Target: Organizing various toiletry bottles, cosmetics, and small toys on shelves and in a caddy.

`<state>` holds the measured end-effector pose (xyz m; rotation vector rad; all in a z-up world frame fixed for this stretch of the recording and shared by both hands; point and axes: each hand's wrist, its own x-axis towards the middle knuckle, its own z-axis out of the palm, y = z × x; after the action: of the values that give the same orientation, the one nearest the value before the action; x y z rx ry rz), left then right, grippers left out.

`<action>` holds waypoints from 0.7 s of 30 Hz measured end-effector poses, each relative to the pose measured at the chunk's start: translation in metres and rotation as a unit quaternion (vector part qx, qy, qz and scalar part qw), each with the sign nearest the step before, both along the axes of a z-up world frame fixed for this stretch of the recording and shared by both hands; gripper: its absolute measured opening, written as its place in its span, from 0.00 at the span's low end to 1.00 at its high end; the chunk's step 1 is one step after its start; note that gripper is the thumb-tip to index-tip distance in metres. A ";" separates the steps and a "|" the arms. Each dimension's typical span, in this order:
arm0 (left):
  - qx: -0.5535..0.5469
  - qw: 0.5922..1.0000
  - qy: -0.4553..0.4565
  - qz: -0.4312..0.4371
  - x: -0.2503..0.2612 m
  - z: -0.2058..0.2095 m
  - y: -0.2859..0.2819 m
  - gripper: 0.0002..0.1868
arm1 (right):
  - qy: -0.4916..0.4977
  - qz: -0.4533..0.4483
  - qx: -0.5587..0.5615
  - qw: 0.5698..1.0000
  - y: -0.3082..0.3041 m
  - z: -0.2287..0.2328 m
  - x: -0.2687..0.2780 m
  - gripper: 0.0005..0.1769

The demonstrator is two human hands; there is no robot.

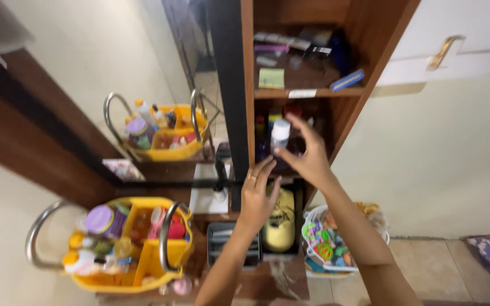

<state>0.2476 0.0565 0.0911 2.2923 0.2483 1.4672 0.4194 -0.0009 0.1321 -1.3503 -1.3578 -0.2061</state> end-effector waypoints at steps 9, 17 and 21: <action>0.001 1.000 0.006 0.027 -0.006 0.004 -0.020 0.25 | 0.006 -0.023 -0.010 1.000 -0.011 0.005 0.004 0.41; -0.002 0.998 0.026 0.062 -0.011 -0.001 -0.034 0.26 | -0.011 -0.031 0.000 0.999 -0.040 -0.002 -0.005 0.41; -0.007 0.995 0.049 0.091 -0.035 -0.001 -0.046 0.26 | -0.052 -0.036 0.028 0.998 -0.065 0.002 -0.035 0.36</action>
<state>0.2128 0.0108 0.0903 2.3872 0.5071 1.4331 0.3842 -0.0659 0.1337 -1.3574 -1.3802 -0.3639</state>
